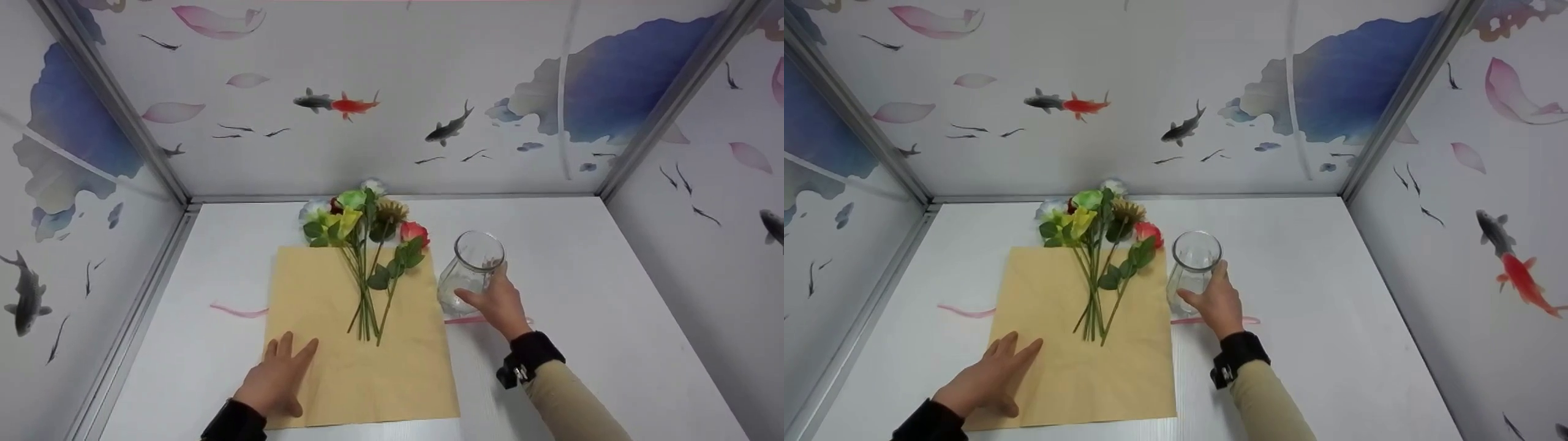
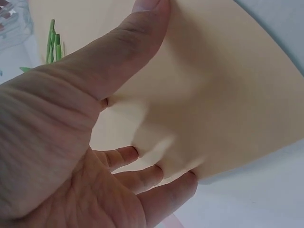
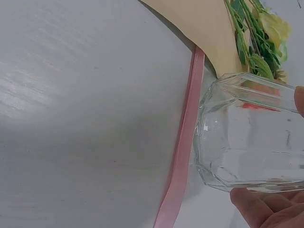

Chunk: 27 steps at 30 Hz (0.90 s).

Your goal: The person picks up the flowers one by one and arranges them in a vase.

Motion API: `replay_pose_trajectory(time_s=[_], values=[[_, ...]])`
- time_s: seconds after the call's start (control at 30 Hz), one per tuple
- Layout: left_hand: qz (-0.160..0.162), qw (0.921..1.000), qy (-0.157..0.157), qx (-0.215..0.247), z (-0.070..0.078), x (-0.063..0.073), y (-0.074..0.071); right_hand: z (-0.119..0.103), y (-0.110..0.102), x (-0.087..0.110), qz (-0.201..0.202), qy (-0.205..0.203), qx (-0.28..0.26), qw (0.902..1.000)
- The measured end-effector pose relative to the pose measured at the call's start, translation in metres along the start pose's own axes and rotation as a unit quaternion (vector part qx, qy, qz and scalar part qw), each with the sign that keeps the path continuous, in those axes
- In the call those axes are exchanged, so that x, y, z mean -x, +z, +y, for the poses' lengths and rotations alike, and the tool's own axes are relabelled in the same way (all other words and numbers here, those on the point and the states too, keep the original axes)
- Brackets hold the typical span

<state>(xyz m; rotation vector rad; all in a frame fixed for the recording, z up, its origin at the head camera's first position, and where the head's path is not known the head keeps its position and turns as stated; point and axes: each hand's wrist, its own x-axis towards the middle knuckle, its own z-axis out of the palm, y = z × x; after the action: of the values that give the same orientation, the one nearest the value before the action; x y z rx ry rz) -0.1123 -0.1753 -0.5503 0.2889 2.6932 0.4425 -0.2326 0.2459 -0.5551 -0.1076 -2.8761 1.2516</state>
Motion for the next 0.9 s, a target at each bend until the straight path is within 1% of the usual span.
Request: replay_pose_trajectory(time_s=[0.17,0.4,0.47,0.57,0.7,0.8,0.9], values=[[0.002,1.0,-0.008,-0.004,-0.001,0.002,-0.002,0.0,0.002,0.0,-0.001,0.001,0.005,1.0],[0.013,0.9998,0.0,-0.016,-0.003,0.003,0.0,0.001,0.003,0.002,0.007,-0.019,0.008,0.9998],[0.01,0.9998,0.0,-0.018,-0.003,0.003,-0.001,0.001,0.002,0.002,0.006,-0.021,0.005,0.9998],[0.0,0.9998,-0.002,-0.02,-0.002,0.002,-0.006,0.001,0.002,0.002,0.005,-0.02,0.002,0.9998],[-0.011,0.9997,-0.008,-0.021,-0.001,-0.004,-0.015,0.002,0.001,0.002,0.002,-0.017,0.001,0.9999],[-0.008,0.9995,-0.008,-0.028,0.001,-0.009,-0.022,0.002,0.001,0.001,0.001,-0.018,0.0,0.9998],[0.002,0.9995,-0.004,-0.031,0.005,-0.013,-0.03,0.003,0.002,0.001,0.004,-0.021,0.0,0.9998]])
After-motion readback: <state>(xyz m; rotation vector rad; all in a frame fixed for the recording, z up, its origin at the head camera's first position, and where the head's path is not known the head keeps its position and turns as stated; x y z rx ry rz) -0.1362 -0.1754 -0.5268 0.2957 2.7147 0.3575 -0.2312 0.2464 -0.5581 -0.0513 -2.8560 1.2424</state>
